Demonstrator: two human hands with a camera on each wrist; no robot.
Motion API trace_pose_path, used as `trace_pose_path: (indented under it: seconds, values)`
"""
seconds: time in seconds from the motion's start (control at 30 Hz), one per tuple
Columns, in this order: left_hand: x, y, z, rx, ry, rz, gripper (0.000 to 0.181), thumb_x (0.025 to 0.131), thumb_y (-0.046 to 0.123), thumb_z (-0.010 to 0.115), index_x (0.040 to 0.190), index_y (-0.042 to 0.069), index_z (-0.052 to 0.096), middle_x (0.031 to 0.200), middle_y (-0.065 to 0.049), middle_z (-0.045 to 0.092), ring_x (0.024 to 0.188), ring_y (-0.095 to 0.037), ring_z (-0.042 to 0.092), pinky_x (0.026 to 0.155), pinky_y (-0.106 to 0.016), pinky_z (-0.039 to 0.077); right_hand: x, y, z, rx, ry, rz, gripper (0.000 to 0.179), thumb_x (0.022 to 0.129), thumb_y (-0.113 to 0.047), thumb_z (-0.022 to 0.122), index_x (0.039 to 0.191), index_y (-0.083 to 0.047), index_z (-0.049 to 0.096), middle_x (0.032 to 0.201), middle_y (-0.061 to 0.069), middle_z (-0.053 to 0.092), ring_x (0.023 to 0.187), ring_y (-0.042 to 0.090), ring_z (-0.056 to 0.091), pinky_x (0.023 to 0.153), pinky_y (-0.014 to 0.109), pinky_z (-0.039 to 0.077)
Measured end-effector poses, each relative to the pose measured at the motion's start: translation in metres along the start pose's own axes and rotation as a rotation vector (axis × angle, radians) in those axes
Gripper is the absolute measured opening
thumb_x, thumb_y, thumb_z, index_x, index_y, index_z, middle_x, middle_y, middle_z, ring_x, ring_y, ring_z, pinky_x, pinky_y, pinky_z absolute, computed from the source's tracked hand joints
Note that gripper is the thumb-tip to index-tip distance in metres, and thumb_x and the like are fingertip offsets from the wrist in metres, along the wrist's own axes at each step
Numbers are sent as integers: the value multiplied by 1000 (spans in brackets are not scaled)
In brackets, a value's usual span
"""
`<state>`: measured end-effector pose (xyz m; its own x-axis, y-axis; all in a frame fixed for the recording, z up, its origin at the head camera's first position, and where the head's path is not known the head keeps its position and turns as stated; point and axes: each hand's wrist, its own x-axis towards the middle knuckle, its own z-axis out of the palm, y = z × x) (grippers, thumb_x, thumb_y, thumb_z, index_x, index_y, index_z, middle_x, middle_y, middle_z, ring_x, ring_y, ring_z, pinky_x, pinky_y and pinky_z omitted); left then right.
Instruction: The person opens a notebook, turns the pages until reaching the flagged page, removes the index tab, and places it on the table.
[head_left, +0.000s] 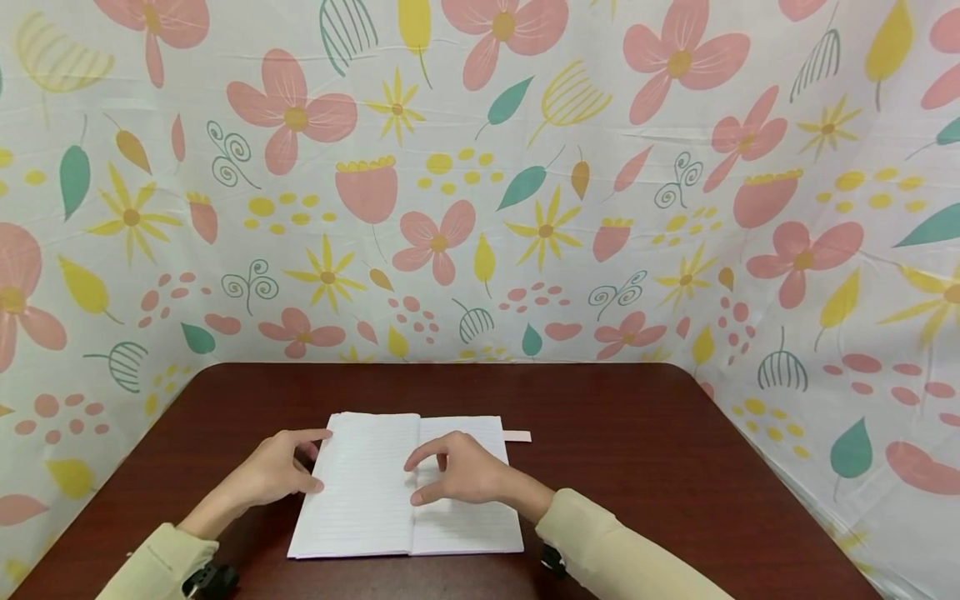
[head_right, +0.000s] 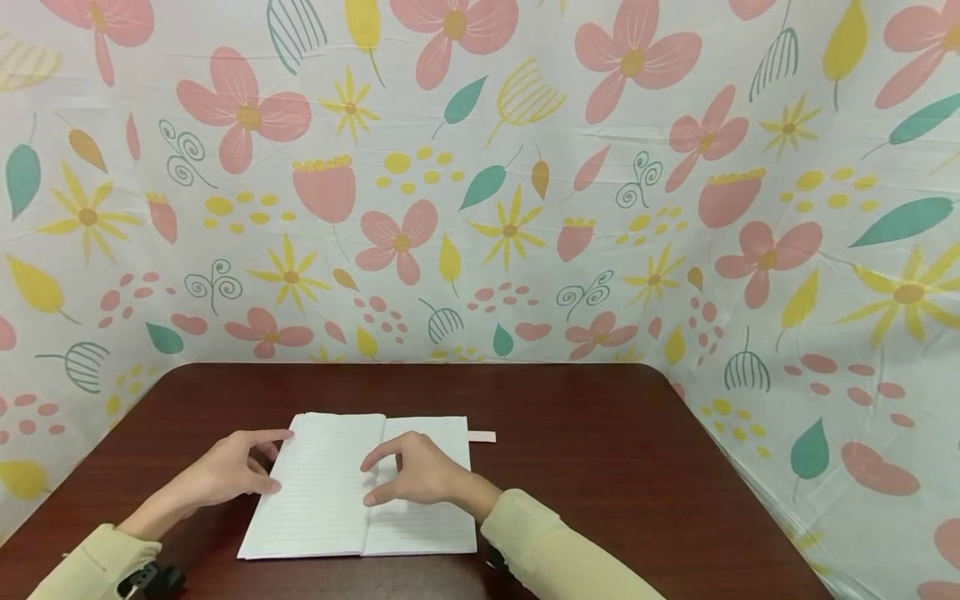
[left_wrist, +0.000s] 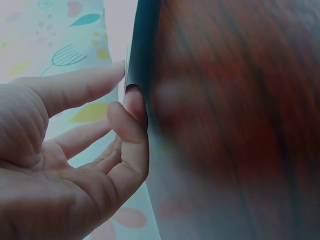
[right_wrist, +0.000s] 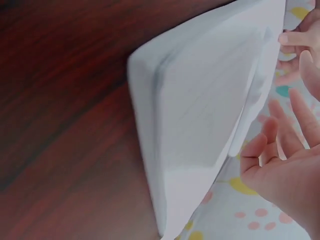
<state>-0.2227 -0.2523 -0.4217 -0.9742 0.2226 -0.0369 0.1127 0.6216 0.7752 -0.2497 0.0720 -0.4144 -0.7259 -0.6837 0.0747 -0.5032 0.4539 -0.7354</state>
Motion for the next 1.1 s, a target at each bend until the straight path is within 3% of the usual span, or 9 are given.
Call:
trace_pose_path:
  seconds: [0.2,0.27,0.37,0.43,0.53,0.73,1.1]
  values:
    - [-1,1,1,-8,-2,-33,66,76,-7,88,137,-8,64,106,-15,58,73,-22,71,66,-38,56,-11,10,-13,-35,61,20,34,80,-18,93,112,-10,82,59,0,44,58,7,35,57,24,33]
    - [-1,1,1,-7,-3,-36,64,76,-7,88,136,-8,65,106,-14,58,73,-22,71,66,-39,56,-16,14,-18,-48,76,19,34,81,-17,93,111,-9,82,65,0,55,58,9,36,58,24,34]
    - [-1,2,2,-3,-2,-35,62,76,-7,88,134,-8,66,106,-14,58,72,-22,71,66,-38,55,-23,20,-26,-64,91,6,32,82,-16,92,110,-6,81,87,3,71,66,16,48,63,26,40]
    - [-2,2,2,-1,-3,-33,61,76,-8,88,134,-8,67,106,-14,58,72,-22,71,66,-38,55,-28,24,-32,-75,98,-7,32,82,-15,92,110,-4,80,102,6,75,75,24,55,68,28,42]
    - [-2,3,1,2,-2,-29,61,76,-8,87,133,-8,67,106,-14,58,72,-21,71,66,-38,55,-36,30,-40,-100,124,0,34,81,-16,93,110,-4,80,101,6,74,86,32,59,71,30,44]
    - [-2,4,0,8,-9,-22,61,76,-8,87,134,-10,66,107,-14,58,71,-21,70,65,-37,54,-52,41,-49,-135,152,46,44,79,-20,95,117,-4,78,98,7,66,82,29,54,69,31,43]
    - [-1,5,1,23,-1,-28,61,76,-7,88,134,-9,66,107,-14,59,72,-20,70,66,-36,55,-70,54,-61,-196,77,62,64,82,-29,93,135,-1,70,112,10,58,101,29,55,79,37,45]
